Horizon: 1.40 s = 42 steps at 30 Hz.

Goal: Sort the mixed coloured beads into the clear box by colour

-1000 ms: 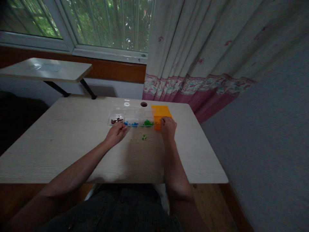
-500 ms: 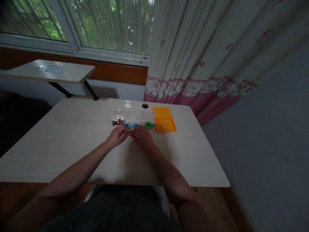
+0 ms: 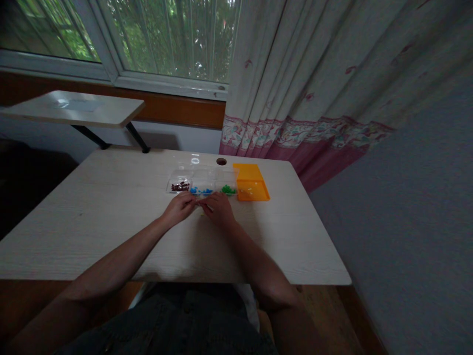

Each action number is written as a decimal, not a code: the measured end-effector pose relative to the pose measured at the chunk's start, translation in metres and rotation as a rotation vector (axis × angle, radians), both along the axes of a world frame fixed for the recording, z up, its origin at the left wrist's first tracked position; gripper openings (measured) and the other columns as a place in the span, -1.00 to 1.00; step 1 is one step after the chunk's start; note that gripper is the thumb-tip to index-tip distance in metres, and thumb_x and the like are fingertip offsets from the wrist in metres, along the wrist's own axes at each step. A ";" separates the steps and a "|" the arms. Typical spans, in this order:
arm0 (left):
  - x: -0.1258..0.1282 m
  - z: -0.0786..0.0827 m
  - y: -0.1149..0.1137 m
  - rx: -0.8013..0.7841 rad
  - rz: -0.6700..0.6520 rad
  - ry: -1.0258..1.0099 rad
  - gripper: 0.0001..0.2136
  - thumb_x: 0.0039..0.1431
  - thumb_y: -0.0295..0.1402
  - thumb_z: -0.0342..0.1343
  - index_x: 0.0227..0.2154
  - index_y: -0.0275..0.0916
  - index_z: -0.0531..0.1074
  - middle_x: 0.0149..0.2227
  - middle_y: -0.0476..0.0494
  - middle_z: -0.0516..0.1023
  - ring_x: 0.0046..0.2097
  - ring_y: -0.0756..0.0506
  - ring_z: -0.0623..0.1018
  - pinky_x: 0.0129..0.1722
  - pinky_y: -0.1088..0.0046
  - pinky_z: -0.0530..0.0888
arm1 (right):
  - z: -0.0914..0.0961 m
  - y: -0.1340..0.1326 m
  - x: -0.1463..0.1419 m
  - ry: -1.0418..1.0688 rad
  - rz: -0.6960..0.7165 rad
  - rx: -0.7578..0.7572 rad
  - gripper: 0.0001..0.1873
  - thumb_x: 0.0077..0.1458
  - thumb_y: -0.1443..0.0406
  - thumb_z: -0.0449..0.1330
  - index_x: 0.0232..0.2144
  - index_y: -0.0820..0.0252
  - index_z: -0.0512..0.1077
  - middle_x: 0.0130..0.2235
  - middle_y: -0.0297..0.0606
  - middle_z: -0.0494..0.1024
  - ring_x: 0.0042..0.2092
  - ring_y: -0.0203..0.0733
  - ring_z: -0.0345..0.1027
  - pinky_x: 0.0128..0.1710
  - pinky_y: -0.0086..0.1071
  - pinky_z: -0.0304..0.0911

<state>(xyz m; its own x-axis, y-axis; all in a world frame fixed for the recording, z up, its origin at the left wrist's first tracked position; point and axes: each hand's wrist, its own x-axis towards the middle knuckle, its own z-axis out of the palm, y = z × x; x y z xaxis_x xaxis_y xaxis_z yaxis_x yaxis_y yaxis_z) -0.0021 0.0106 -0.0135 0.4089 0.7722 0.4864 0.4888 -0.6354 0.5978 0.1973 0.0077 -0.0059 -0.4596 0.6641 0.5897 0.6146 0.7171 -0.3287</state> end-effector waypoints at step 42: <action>-0.027 0.000 0.016 -0.094 -0.270 0.186 -0.77 0.21 -0.16 0.18 -0.21 -0.19 0.54 -0.21 -0.17 0.55 -0.12 -0.12 0.49 -0.06 0.33 0.37 | 0.015 0.027 0.073 -0.022 -0.105 -0.176 -0.82 0.19 0.22 0.19 -0.27 0.11 0.59 -0.27 -0.21 0.62 -0.20 -0.14 0.43 -0.10 -0.23 0.26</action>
<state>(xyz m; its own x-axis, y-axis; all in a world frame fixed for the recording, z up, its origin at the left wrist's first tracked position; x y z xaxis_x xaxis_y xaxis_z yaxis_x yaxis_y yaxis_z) -0.0287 0.0269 -0.0140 0.6798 0.6617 0.3163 0.4162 -0.7031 0.5765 0.2699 0.0343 0.0093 -0.3941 0.8010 0.4506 0.6916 0.5814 -0.4287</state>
